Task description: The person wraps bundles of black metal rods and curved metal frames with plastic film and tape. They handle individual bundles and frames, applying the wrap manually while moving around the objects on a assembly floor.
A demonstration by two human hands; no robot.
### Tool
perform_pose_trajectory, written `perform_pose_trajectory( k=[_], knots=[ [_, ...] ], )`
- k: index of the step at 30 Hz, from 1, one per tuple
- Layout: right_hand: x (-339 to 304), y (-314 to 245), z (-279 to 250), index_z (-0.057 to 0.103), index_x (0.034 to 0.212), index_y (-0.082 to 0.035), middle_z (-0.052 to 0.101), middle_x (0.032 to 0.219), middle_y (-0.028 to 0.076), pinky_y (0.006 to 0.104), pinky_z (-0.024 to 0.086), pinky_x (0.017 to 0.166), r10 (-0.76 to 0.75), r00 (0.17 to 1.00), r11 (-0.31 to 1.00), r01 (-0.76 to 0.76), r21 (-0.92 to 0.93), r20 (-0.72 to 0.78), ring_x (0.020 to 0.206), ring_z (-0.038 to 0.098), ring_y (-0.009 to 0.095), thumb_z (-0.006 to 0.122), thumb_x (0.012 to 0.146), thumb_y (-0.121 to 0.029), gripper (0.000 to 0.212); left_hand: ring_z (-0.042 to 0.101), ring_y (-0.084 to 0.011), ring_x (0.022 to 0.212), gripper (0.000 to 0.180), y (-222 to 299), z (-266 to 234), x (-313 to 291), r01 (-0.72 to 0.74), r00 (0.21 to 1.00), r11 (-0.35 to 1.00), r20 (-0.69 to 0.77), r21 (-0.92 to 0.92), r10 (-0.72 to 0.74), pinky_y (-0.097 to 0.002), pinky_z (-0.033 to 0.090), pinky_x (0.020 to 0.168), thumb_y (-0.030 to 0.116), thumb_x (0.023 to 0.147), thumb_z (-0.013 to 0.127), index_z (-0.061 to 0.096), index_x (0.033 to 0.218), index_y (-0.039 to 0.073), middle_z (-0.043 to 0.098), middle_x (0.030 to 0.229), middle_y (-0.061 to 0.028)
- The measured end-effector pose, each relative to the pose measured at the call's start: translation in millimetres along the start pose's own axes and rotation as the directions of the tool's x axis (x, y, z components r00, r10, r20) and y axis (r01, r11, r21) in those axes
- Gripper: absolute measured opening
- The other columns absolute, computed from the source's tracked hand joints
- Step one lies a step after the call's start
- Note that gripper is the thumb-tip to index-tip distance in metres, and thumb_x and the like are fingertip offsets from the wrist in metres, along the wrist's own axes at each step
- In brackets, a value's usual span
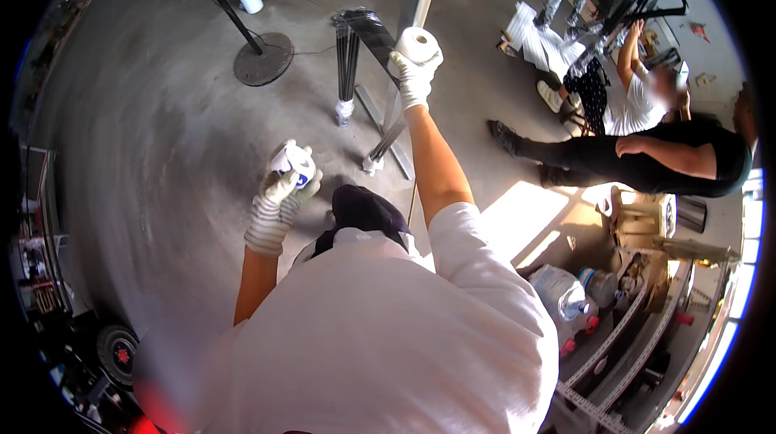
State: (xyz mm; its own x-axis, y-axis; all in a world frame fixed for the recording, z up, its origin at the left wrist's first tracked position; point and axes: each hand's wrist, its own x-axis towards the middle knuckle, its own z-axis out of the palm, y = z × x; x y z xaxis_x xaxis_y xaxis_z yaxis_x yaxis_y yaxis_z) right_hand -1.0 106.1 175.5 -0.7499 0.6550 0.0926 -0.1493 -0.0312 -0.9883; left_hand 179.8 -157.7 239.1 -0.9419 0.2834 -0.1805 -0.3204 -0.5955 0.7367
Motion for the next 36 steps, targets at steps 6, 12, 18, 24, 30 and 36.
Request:
perform_pose_trajectory(
  k=[6,12,18,24,30,36],
  knots=[
    [8.5,7.6,-15.2,0.026,0.130,-0.010,0.050,0.111,0.011,0.0316,0.045,0.083,0.038,0.990,0.999,-0.036,-0.016,0.134,0.098,0.051,0.022,0.077,0.060,-0.012,0.087,0.057,-0.0206,0.087,0.064,-1.4,-23.8,108.5,0.162,0.945,0.919,0.325,-0.359,-0.039,-0.0304,0.053,0.071,-0.005,0.070,0.067,0.042,0.123,0.020,0.053,0.108,-0.0071],
    [1.0,30.0,-27.1,0.021,0.137,-0.008,0.040,0.128,0.012,0.0354,0.032,0.099,-0.108,0.982,0.960,0.062,0.273,0.157,0.118,0.039,0.024,0.071,0.062,-0.005,0.090,0.057,-0.0203,0.091,0.065,32.8,0.7,165.7,-0.009,0.948,0.996,0.315,-0.083,0.035,-0.0349,0.053,0.076,-0.011,0.062,0.069,0.047,0.117,0.014,0.055,0.109,-0.0090],
    [-65.6,-73.1,11.1,0.045,0.118,-0.005,0.049,0.115,0.009,0.0305,0.040,0.090,-0.052,0.997,0.996,0.048,0.077,0.051,0.108,0.045,0.018,0.062,0.081,-0.017,0.043,0.056,-0.0228,0.095,0.047,56.1,11.6,223.8,0.230,0.948,0.969,0.205,0.086,-0.243,-0.0411,0.052,0.079,0.003,0.072,0.066,0.048,0.113,0.016,0.055,0.107,-0.0098],
    [-64.0,-75.2,89.8,0.035,0.128,-0.003,0.046,0.119,0.013,0.0320,0.035,0.096,0.012,0.911,1.000,-0.011,-0.006,0.412,0.114,0.043,0.022,0.067,0.078,-0.025,0.063,0.055,-0.0138,0.086,0.022,45.9,15.3,271.7,0.249,0.946,0.965,0.192,0.086,-0.261,-0.0279,0.047,0.075,0.024,0.084,0.059,0.054,0.098,0.008,0.056,0.093,-0.0038],
    [-39.9,-66.8,84.1,0.043,0.119,-0.005,0.053,0.109,0.005,0.0267,0.043,0.086,-0.083,0.965,0.927,-0.017,0.374,0.250,0.102,0.050,0.013,0.068,0.078,-0.025,0.052,0.057,-0.0250,0.095,0.040,90.2,53.8,285.5,0.536,0.838,0.833,0.035,0.139,-0.545,-0.0382,0.053,0.074,0.035,0.085,0.056,0.051,0.108,0.002,0.056,0.101,-0.0151],
    [-19.5,-68.3,90.4,0.046,0.118,-0.008,0.054,0.109,0.007,0.0376,0.048,0.087,0.043,0.993,0.724,-0.106,0.682,0.108,0.103,0.054,0.023,0.066,0.079,-0.028,0.048,0.064,-0.0231,0.070,0.033,97.7,47.5,322.5,0.431,0.833,0.802,0.159,0.413,-0.529,-0.0312,0.054,0.056,0.035,0.086,0.052,0.055,0.094,0.003,0.063,0.082,-0.0116]
  ],
)
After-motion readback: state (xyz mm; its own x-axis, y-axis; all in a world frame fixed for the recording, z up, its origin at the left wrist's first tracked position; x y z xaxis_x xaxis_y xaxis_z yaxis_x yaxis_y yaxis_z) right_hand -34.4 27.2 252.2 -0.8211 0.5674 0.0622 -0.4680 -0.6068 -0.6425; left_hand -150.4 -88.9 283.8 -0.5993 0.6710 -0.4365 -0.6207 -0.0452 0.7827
